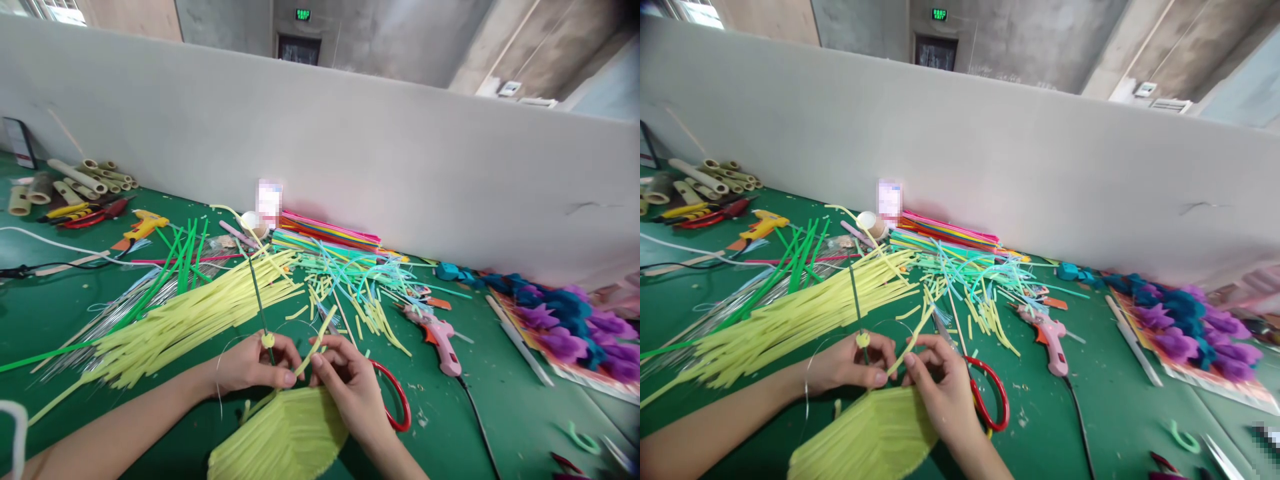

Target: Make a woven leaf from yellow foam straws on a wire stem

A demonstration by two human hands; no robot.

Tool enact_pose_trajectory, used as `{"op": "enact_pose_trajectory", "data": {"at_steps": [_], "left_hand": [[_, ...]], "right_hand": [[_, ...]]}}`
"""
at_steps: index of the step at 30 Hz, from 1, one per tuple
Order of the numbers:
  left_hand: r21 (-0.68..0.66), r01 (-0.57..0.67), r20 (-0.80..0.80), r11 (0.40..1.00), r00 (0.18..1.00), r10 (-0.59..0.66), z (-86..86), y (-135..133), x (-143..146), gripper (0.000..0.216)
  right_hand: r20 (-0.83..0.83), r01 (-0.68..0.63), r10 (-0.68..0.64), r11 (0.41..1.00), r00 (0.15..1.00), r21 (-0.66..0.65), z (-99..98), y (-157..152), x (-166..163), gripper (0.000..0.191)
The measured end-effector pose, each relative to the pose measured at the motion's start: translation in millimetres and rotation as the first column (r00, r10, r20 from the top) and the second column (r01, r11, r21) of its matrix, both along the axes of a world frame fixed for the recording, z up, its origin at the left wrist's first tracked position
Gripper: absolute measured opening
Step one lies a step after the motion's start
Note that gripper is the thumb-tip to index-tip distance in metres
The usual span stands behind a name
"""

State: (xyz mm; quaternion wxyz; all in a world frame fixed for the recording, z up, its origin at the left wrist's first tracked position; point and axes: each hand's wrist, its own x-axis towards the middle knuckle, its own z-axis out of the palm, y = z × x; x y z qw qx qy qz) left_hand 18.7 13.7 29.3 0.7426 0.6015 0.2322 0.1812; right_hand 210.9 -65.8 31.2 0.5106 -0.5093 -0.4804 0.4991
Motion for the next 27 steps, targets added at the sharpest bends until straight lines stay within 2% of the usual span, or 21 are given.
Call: {"op": "enact_pose_trajectory", "data": {"at_steps": [4, 8, 13, 17, 20, 23, 27], "left_hand": [[-0.054, 0.076, 0.13, 0.996, 0.989, -0.068, 7.7, 2.6, -5.2, 0.018], [-0.112, 0.169, 0.181, 0.979, 0.972, -0.147, 9.1, 4.1, -7.9, 0.024], [-0.114, 0.144, 0.226, 0.983, 0.967, -0.115, 10.7, 0.7, -3.5, 0.042], [-0.16, 0.182, 0.256, 0.97, 0.957, -0.138, 13.7, -1.3, -1.7, 0.03], [-0.121, 0.087, 0.187, 0.989, 0.98, -0.064, 12.1, -1.4, -1.0, 0.02], [-0.046, -0.045, 0.074, 0.998, 0.996, 0.048, 8.6, -2.6, 1.5, 0.03], [-0.095, -0.041, 0.028, 0.995, 0.999, 0.044, 4.9, -4.1, 4.1, 0.033]], "right_hand": [[0.023, 0.072, -0.072, 0.997, 0.997, -0.006, -1.3, 3.7, 0.5, 0.03], [-0.019, 0.049, -0.05, 0.997, 0.999, -0.052, -2.0, 4.8, -3.2, 0.033], [-0.04, 0.023, -0.026, 0.997, 0.999, -0.075, -4.6, 2.7, -9.4, 0.033], [-0.061, 0.029, -0.035, 0.995, 0.998, -0.093, -5.8, 4.5, -10.7, 0.034], [-0.051, 0.045, -0.05, 0.995, 0.997, -0.088, -5.7, 5.6, -10.1, 0.035], [-0.043, 0.073, -0.077, 0.993, 0.996, -0.093, -4.5, 4.8, -9.3, 0.035], [-0.054, 0.086, -0.091, 0.992, 0.994, -0.096, -1.9, 2.8, -9.7, 0.037]]}}
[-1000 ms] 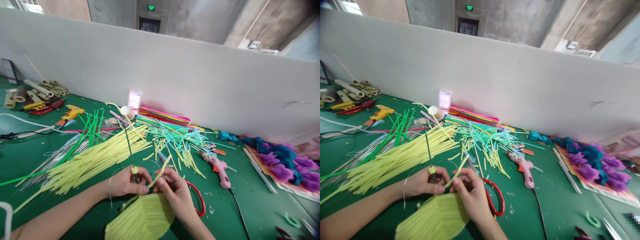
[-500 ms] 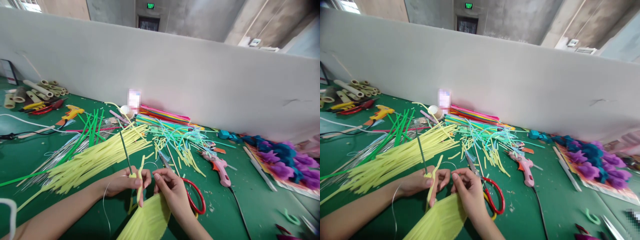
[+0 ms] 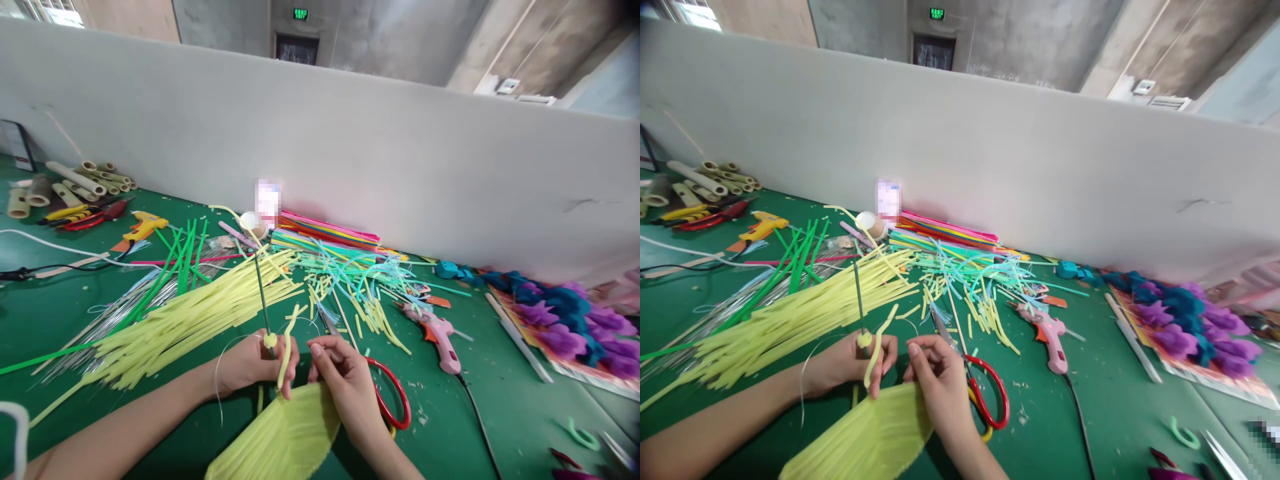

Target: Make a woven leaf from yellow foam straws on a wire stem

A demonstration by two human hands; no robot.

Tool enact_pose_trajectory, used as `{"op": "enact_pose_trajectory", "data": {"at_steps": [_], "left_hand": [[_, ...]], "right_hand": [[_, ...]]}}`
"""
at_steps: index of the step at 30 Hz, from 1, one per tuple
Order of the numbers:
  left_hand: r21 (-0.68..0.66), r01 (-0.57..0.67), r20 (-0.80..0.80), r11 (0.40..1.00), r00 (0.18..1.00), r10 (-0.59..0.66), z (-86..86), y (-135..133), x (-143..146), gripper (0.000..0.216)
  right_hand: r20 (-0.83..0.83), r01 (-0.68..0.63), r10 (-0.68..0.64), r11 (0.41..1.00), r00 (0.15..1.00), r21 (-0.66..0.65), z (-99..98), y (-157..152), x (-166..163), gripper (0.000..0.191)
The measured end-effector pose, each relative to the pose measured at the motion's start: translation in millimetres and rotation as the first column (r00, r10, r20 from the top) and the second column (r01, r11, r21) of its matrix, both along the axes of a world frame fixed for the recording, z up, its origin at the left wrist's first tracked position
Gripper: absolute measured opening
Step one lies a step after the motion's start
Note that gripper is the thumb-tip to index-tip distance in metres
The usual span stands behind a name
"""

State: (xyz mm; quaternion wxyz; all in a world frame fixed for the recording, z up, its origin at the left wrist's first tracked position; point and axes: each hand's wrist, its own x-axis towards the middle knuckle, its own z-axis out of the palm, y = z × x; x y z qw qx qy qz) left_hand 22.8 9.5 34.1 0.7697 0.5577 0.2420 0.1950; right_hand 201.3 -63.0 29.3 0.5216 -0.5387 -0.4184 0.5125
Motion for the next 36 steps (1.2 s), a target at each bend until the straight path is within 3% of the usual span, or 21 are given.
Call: {"op": "enact_pose_trajectory", "data": {"at_steps": [3, 6, 9, 11, 14, 16, 18, 21, 28, 33, 36], "left_hand": [[0.051, 0.05, 0.073, 0.997, 0.996, -0.054, -0.5, 3.2, -1.7, 0.039], [0.17, 0.198, 0.16, 0.965, 0.961, -0.225, 1.8, 8.3, -5.3, 0.044], [0.173, 0.33, 0.191, 0.928, 0.913, -0.36, 0.7, 10.4, -8.5, 0.072], [0.113, 0.299, 0.176, 0.948, 0.933, -0.315, -4.6, 10.7, -9.7, 0.091], [0.117, 0.061, 0.137, 0.991, 0.988, -0.077, -14.5, 13.0, -10.7, 0.099], [0.093, 0.022, 0.09, 0.995, 0.996, -0.03, -16.7, 15.4, -11.6, 0.089], [0.035, 0.094, 0.013, 0.995, 0.995, -0.095, -13.9, 16.5, -12.2, 0.072], [-0.003, 0.159, -0.067, 0.987, 0.985, -0.159, -6.5, 13.6, -11.3, 0.062], [0.005, 0.101, -0.159, 0.995, 0.982, -0.099, -8.6, 8.4, -6.4, 0.04], [-0.019, 0.036, -0.08, 0.999, 0.996, -0.038, -14.3, 12.5, -8.3, 0.032], [-0.024, 0.009, -0.03, 1.0, 1.0, -0.01, -14.3, 12.9, -8.4, 0.037]], "right_hand": [[-0.013, 0.004, -0.004, 1.0, 1.0, 0.0, 1.8, -0.6, -1.4, 0.037], [-0.032, 0.0, -0.001, 1.0, 0.999, -0.01, 2.4, -0.1, -1.5, 0.037], [-0.036, 0.019, -0.019, 1.0, 0.999, -0.005, 1.6, 1.7, 2.1, 0.036], [-0.024, 0.052, -0.051, 0.999, 0.998, 0.015, 1.0, 3.2, 6.2, 0.033], [0.021, 0.1, -0.101, 0.993, 0.995, 0.063, 1.1, 4.3, 12.1, 0.03], [0.053, 0.115, -0.12, 0.989, 0.991, 0.089, 2.2, 3.9, 14.0, 0.029], [0.069, 0.115, -0.122, 0.988, 0.99, 0.103, 3.9, 2.4, 13.8, 0.028], [0.077, 0.087, -0.096, 0.989, 0.992, 0.12, 7.2, -1.1, 11.1, 0.025], [0.231, 0.108, -0.163, 0.966, 0.959, 0.235, 8.7, 0.4, 17.2, 0.031], [0.16, 0.014, -0.029, 0.995, 0.987, 0.094, 8.6, 3.7, 25.8, 0.032], [0.16, -0.047, 0.034, 0.996, 0.986, 0.079, 8.4, 2.9, 25.8, 0.028]]}}
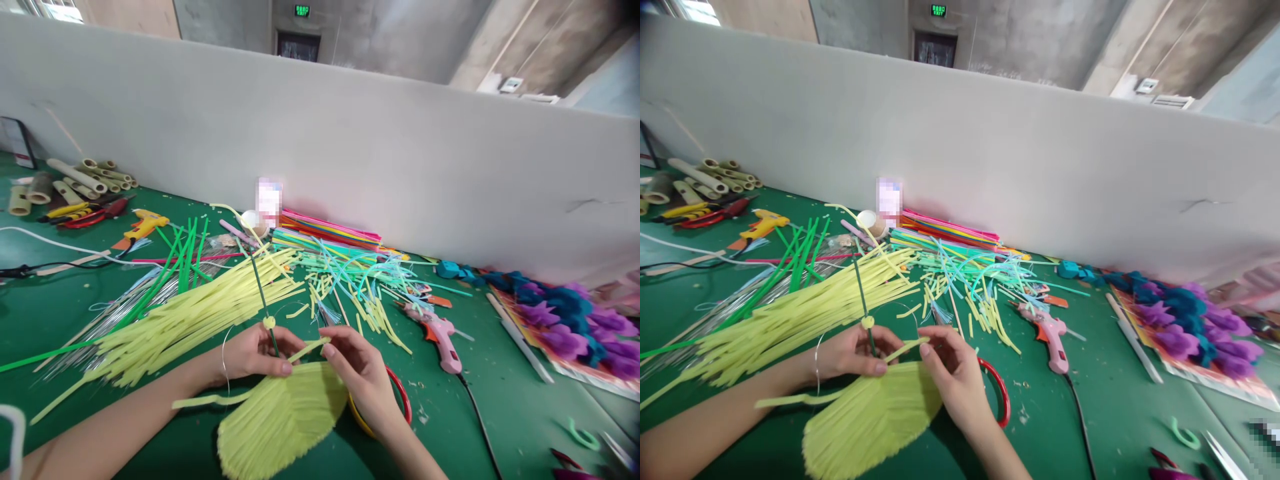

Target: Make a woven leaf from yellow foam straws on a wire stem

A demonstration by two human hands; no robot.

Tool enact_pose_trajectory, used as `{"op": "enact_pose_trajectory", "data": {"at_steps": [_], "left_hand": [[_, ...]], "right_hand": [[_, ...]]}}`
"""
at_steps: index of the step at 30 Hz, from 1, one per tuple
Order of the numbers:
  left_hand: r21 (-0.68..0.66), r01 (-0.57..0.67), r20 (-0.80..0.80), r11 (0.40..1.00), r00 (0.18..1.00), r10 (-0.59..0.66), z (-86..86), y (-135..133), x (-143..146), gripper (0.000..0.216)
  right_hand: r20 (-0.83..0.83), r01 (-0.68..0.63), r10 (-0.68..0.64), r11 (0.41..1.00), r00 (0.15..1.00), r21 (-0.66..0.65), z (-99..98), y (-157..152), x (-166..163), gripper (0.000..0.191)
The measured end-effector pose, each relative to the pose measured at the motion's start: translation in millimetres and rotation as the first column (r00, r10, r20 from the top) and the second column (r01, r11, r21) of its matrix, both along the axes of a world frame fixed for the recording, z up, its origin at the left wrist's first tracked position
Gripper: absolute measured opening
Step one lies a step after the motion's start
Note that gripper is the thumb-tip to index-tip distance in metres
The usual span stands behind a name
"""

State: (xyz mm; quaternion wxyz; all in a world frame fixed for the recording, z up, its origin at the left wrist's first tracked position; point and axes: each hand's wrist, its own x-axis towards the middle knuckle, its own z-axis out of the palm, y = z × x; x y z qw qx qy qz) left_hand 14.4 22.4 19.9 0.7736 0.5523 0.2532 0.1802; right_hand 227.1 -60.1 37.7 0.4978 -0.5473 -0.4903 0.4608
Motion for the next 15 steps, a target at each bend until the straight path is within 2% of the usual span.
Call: {"op": "enact_pose_trajectory", "data": {"at_steps": [6, 12, 15], "left_hand": [[-0.05, -0.042, 0.033, 0.998, 0.998, 0.044, 2.6, -1.5, 0.6, 0.031], [-0.098, -0.051, 0.17, 0.994, 0.983, 0.067, 3.8, 0.1, -0.8, 0.026], [-0.103, -0.057, 0.163, 0.993, 0.984, 0.073, 3.3, 0.2, -0.2, 0.023]], "right_hand": [[0.092, 0.021, -0.028, 0.997, 0.995, 0.077, -6.0, -0.2, -1.7, 0.025], [0.159, 0.071, -0.081, 0.995, 0.984, 0.068, -8.3, -0.1, -2.9, 0.026], [0.184, 0.033, -0.05, 0.995, 0.982, 0.093, -6.7, -2.3, -4.5, 0.027]]}}
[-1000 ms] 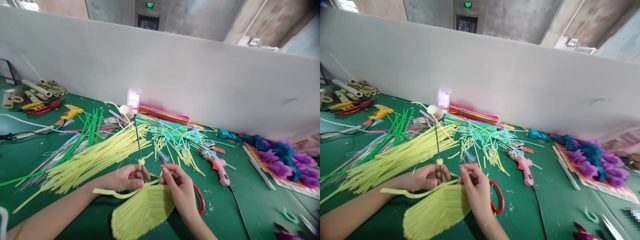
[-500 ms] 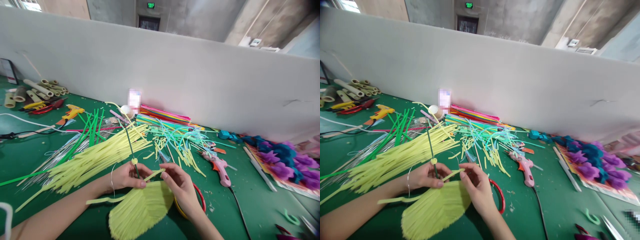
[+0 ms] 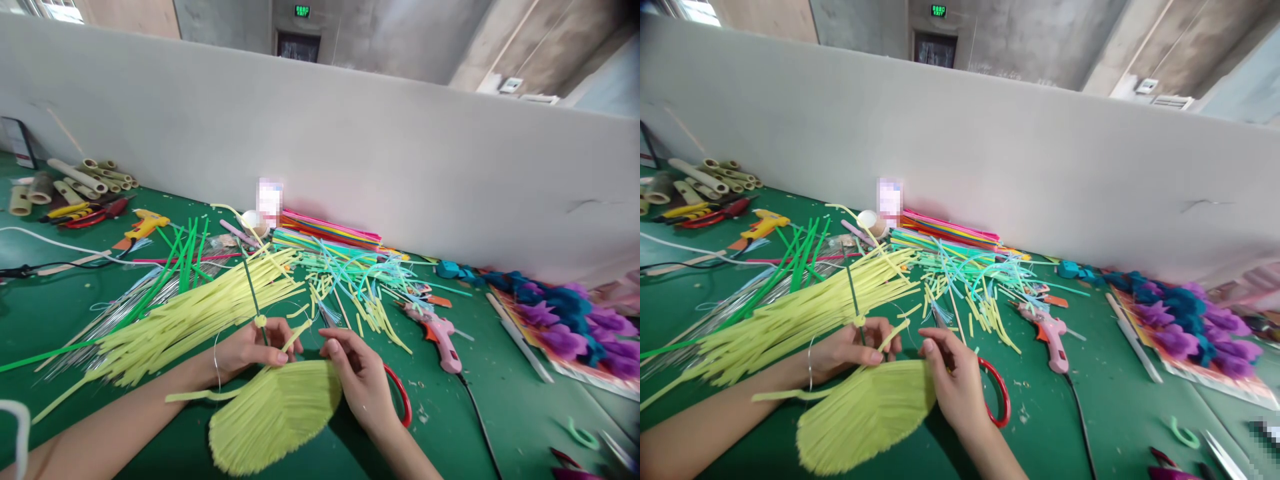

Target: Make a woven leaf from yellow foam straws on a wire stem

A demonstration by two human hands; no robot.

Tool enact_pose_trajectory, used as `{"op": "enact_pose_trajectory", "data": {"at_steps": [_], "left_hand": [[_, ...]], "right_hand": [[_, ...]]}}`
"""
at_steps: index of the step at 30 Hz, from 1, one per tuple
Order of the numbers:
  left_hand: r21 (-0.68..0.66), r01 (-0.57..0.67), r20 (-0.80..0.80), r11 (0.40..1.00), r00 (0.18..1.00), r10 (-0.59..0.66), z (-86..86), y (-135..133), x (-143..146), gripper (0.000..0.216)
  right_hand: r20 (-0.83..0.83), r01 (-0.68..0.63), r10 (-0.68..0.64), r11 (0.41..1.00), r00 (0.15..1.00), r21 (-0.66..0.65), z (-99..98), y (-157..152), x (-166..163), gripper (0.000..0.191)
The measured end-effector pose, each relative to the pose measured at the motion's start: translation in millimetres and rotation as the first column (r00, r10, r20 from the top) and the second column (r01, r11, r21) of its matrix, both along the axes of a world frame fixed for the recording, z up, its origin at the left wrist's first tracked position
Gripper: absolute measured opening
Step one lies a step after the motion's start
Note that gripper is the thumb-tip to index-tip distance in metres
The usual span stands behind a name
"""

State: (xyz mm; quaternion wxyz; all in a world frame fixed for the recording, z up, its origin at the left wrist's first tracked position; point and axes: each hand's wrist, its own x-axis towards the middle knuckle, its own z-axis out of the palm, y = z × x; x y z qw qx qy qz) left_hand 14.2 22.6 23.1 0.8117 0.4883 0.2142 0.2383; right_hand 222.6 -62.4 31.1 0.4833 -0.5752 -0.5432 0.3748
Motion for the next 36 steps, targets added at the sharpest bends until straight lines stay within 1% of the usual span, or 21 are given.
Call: {"op": "enact_pose_trajectory", "data": {"at_steps": [3, 6, 9, 11, 13, 15, 17, 18, 19, 21, 23, 25, 27, 29, 30, 32, 34, 36], "left_hand": [[0.009, -0.021, -0.021, 1.0, 1.0, 0.021, -3.0, 0.3, 0.8, 0.025], [-0.016, -0.029, 0.009, 0.999, 1.0, 0.029, -6.4, 1.3, 0.4, 0.025], [-0.043, 0.004, 0.055, 0.999, 0.999, -0.001, -5.0, 2.0, -1.1, 0.024], [-0.048, 0.046, 0.063, 0.998, 0.997, -0.042, -1.7, 1.8, -1.7, 0.024], [-0.049, 0.072, 0.035, 0.996, 0.997, -0.07, 1.3, 1.4, -1.1, 0.024], [-0.036, 0.063, -0.008, 0.997, 0.998, -0.063, 2.2, 1.3, 0.5, 0.022], [-0.013, 0.036, -0.05, 0.999, 0.998, -0.036, 1.2, 1.6, 2.5, 0.021], [-0.003, 0.026, -0.067, 1.0, 0.997, -0.026, 0.5, 1.9, 3.4, 0.021], [0.005, 0.022, -0.081, 1.0, 0.996, -0.021, -0.2, 2.1, 4.1, 0.022], [0.014, 0.025, -0.108, 1.0, 0.994, -0.023, -0.5, 2.4, 4.8, 0.023], [-0.001, 0.038, -0.121, 0.999, 0.992, -0.038, 0.3, 2.5, 4.5, 0.025], [-0.033, 0.05, -0.134, 0.998, 0.99, -0.054, 1.4, 2.6, 3.9, 0.027], [-0.063, 0.05, -0.138, 0.997, 0.989, -0.058, 1.5, 2.6, 3.5, 0.028], [-0.075, 0.032, -0.127, 0.997, 0.991, -0.042, 0.4, 2.5, 3.4, 0.031], [-0.078, 0.02, -0.115, 0.997, 0.993, -0.029, -0.5, 2.4, 3.4, 0.033], [-0.081, 0.008, -0.089, 0.997, 0.996, -0.015, -2.5, 2.3, 3.4, 0.038], [-0.085, 0.014, -0.067, 0.996, 0.998, -0.02, -4.5, 2.5, 3.3, 0.04], [-0.094, 0.026, -0.058, 0.995, 0.998, -0.031, -5.6, 3.2, 3.0, 0.04]], "right_hand": [[0.056, -0.056, 0.055, 0.998, 0.997, 0.02, -0.6, -2.7, -3.1, 0.025], [0.13, -0.013, 0.01, 1.0, 0.991, 0.023, -4.7, -3.1, -6.6, 0.021], [0.119, 0.03, -0.031, 0.999, 0.992, 0.014, -8.3, -1.6, -9.5, 0.022], [0.101, 0.01, -0.01, 1.0, 0.995, -0.007, -8.4, -1.2, -11.6, 0.023], [0.09, -0.023, 0.023, 1.0, 0.996, -0.009, -7.0, -2.0, -13.8, 0.022], [0.082, -0.052, 0.049, 0.998, 0.995, 0.03, -5.2, -3.5, -15.3, 0.025], [0.096, -0.089, 0.079, 0.991, 0.992, 0.099, -4.1, -4.6, -15.3, 0.035], [0.115, -0.111, 0.095, 0.985, 0.989, 0.133, -4.0, -4.6, -14.8, 0.034], [0.137, -0.126, 0.104, 0.979, 0.985, 0.162, -4.1, -4.2, -13.8, 0.028], [0.16, -0.112, 0.079, 0.972, 0.984, 0.208, -4.5, -2.3, -10.9, 0.013], [0.151, -0.074, 0.039, 0.971, 0.988, 0.229, -4.2, -0.3, -7.6, 0.013], [0.168, -0.091, 0.052, 0.969, 0.984, 0.23, -2.6, 0.6, -4.6, 0.011], [0.267, -0.17, 0.106, 0.959, 0.958, 0.229, -0.7, 0.0, -2.7, 0.012], [0.423, -0.252, 0.133, 0.938, 0.896, 0.238, -0.1, -1.4, -2.1, 0.025], [0.499, -0.28, 0.125, 0.927, 0.858, 0.248, -0.4, -2.2, -2.2, 0.029], [0.601, -0.308, 0.082, 0.908, 0.795, 0.284, -2.0, -3.0, -2.2, 0.03], [0.635, -0.324, 0.052, 0.891, 0.771, 0.32, -3.4, -3.0, -1.5, 0.025], [0.625, -0.338, 0.051, 0.873, 0.779, 0.351, -3.1, -2.5, 0.5, 0.021]]}}
